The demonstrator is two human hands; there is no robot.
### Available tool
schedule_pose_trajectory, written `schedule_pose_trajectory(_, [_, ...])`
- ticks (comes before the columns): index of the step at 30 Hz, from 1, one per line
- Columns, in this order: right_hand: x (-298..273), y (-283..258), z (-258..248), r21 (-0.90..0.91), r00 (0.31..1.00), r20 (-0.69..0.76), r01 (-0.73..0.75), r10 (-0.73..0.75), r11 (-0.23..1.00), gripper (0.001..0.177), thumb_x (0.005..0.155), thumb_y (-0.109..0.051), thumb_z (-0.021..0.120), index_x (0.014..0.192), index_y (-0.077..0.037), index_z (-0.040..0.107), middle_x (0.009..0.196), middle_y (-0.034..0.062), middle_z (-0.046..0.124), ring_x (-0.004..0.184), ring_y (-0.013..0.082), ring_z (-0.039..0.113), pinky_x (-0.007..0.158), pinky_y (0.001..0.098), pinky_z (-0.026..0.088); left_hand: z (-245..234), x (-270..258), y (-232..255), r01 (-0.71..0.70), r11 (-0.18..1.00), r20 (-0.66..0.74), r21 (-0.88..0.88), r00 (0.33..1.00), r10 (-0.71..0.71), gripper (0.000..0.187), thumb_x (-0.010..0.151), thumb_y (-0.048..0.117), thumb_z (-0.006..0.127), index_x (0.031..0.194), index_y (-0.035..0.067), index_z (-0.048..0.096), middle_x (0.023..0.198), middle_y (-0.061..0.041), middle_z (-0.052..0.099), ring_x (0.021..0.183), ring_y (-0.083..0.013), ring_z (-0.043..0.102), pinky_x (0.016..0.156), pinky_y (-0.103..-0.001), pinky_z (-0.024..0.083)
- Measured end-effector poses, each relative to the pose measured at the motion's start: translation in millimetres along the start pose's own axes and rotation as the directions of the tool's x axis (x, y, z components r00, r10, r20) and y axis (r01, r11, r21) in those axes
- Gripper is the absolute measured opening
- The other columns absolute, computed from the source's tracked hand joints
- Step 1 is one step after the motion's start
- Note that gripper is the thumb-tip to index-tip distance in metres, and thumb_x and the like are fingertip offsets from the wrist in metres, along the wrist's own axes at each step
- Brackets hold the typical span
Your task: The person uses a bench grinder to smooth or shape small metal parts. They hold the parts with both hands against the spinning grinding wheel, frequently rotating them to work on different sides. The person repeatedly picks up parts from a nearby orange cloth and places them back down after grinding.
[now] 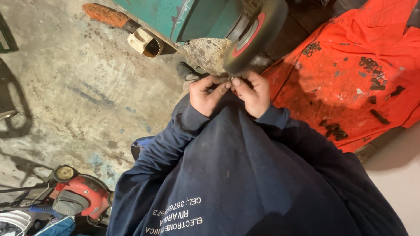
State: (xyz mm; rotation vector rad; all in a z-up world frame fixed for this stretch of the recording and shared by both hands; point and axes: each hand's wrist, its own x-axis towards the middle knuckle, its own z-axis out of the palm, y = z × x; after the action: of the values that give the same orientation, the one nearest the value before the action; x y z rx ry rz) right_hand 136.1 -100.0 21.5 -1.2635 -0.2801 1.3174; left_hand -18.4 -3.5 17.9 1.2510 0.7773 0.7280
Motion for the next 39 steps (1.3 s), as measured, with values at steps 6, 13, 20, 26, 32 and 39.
schedule_pose_trajectory(6, [1.8,-39.7,10.6,-0.724,0.737,0.345,0.603,-0.581,0.335,0.011,0.096,-0.003,0.078,0.105,-0.001,0.071,0.098,0.0070,0.071,0.083,0.0189,0.067,0.073,0.0311,0.055,-8.1,-4.9,-7.1,0.148,0.970,0.133,-0.190,0.983,-0.124,0.015,0.101,0.010,0.070,0.108,-0.004,0.071,0.098,-0.007,0.075,0.090,-0.0112,0.068,0.084,-0.027,0.056])
schedule_pose_trajectory(13, [8.2,-45.2,11.6,-0.661,0.506,0.653,0.745,-0.564,-0.096,0.021,0.089,-0.001,0.084,0.107,-0.004,0.075,0.100,0.0082,0.072,0.085,0.0246,0.070,0.076,0.0369,0.059,-12.3,-7.4,-9.7,0.272,0.929,0.199,-0.251,0.954,-0.225,0.018,0.104,0.014,0.068,0.099,-0.003,0.070,0.085,-0.002,0.070,0.080,-0.0081,0.060,0.075,-0.025,0.051])
schedule_pose_trajectory(20, [2.4,-28.9,11.1,-0.623,0.925,0.243,0.379,-0.291,0.684,0.020,0.096,-0.003,0.076,0.114,0.002,0.071,0.107,0.0080,0.074,0.098,0.0140,0.072,0.088,0.0284,0.057,-12.5,-5.3,-5.3,0.145,0.986,0.066,-0.085,0.988,-0.140,0.019,0.102,0.012,0.072,0.090,-0.001,0.068,0.085,-0.003,0.070,0.079,-0.0065,0.057,0.072,-0.025,0.052])
schedule_pose_trajectory(26, [12.3,-18.4,-3.8,-0.512,0.973,0.201,0.201,-0.111,0.835,0.014,0.102,-0.007,0.069,0.110,0.005,0.071,0.095,0.0060,0.073,0.086,0.0079,0.065,0.078,0.0235,0.053,-14.1,0.6,3.9,0.087,0.983,0.045,0.165,0.994,-0.095,0.021,0.098,0.011,0.079,0.086,0.000,0.067,0.077,-0.005,0.071,0.069,-0.0086,0.061,0.066,-0.027,0.053])
schedule_pose_trajectory(32, [23.6,-21.4,-3.7,-0.032,0.966,0.134,-0.220,0.222,0.975,0.015,0.102,-0.009,0.064,0.096,0.004,0.067,0.078,0.0051,0.063,0.062,0.0068,0.051,0.052,0.0207,0.036,-4.9,3.5,22.6,0.121,0.962,0.125,-0.245,0.988,-0.093,0.020,0.100,0.007,0.069,0.116,-0.003,0.066,0.099,-0.006,0.074,0.092,-0.0101,0.071,0.086,-0.026,0.058])
schedule_pose_trajectory(39, [28.2,-19.1,-6.8,0.161,0.954,0.144,-0.286,0.264,0.945,0.009,0.101,-0.005,0.060,0.099,0.003,0.064,0.083,0.0042,0.059,0.063,0.0060,0.047,0.050,0.0193,0.033,2.8,3.5,5.5,0.065,0.995,0.005,-0.074,0.998,-0.065,0.016,0.099,0.004,0.073,0.110,-0.007,0.070,0.094,-0.010,0.077,0.087,-0.0107,0.071,0.081,-0.026,0.058])
